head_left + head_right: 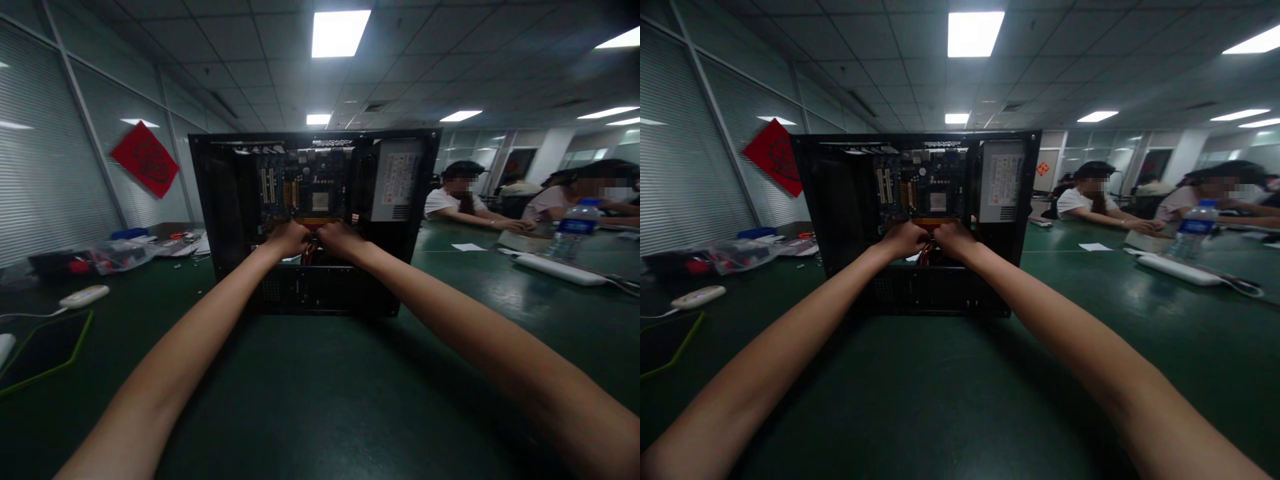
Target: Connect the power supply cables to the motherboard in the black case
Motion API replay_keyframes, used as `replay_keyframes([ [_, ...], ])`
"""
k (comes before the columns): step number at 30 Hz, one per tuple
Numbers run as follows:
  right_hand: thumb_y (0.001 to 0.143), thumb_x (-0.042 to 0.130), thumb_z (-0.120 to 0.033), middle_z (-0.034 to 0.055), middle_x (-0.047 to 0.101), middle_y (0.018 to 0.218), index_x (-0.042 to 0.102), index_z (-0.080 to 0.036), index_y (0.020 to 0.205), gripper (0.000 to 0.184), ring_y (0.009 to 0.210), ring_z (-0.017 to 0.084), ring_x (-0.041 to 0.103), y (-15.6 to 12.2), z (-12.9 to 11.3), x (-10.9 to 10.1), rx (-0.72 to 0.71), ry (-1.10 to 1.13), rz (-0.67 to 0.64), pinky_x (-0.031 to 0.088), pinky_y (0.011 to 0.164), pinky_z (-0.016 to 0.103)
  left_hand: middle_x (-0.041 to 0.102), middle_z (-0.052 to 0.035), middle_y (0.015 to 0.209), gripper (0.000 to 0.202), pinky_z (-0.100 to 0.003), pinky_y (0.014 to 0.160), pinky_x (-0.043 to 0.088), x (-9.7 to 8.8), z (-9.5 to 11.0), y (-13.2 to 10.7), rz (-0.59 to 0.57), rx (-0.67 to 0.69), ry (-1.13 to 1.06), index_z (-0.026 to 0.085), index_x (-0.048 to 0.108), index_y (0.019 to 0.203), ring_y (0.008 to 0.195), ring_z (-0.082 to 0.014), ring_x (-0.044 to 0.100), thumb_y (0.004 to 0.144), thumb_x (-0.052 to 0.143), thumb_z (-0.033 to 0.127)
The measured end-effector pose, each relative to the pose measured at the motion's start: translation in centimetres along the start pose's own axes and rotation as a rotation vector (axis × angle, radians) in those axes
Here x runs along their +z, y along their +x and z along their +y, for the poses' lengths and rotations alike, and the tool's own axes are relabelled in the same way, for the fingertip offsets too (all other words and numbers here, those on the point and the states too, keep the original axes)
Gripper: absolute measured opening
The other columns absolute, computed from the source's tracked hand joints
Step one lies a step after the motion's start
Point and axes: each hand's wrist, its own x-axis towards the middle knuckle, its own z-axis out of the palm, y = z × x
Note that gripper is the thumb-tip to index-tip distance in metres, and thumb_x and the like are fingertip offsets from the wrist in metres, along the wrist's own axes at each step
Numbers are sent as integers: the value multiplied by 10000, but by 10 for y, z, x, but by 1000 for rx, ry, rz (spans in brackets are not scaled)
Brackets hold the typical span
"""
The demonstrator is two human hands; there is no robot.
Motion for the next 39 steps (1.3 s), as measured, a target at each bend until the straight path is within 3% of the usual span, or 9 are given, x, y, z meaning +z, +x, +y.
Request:
replay_keyframes([
  [4,973,493,-117,225,738,1182,742,-78,1171,321,1137,309,709,0,-1,2,13,18,25,523,991,361,792,-112,1004,301,-307,718,486,-1,1,-1,15,-3,-13,212,811,1008,894,-252,730,917,533,283],
  [12,1008,496,-193,225,750,1131,745,-87,1178,320,1075,321,734,0,-2,0,47,76,-28,561,877,348,797,-101,979,298,-310,710,477,2,-1,0,43,18,-66,219,817,970,851,-240,721,925,539,316],
  [20,1013,531,-261,234,743,1165,753,-85,1174,326,1090,316,729,1,-1,-2,58,81,-58,546,924,353,802,-84,1011,299,-281,711,471,4,-3,2,30,0,-94,239,820,1031,877,-218,726,951,553,348],
  [25,996,531,-229,256,716,1236,750,-79,1205,338,1156,333,703,0,-4,-5,92,64,-36,531,977,376,801,-93,1024,302,-287,707,467,7,-3,4,22,-3,-97,240,819,1034,893,-229,731,968,550,360],
  [32,961,517,-157,246,759,1090,775,-92,1171,340,1107,321,724,-2,-6,-7,118,55,-40,550,956,348,801,-94,990,320,-286,688,456,10,-3,3,19,5,-111,237,821,979,890,-231,731,975,519,344],
  [39,945,517,-115,257,756,1078,765,-74,1194,354,1132,338,716,1,-6,-4,120,48,-35,558,959,370,802,-68,991,310,-278,688,456,10,-6,2,12,4,-139,255,817,948,863,-213,720,924,508,246],
])
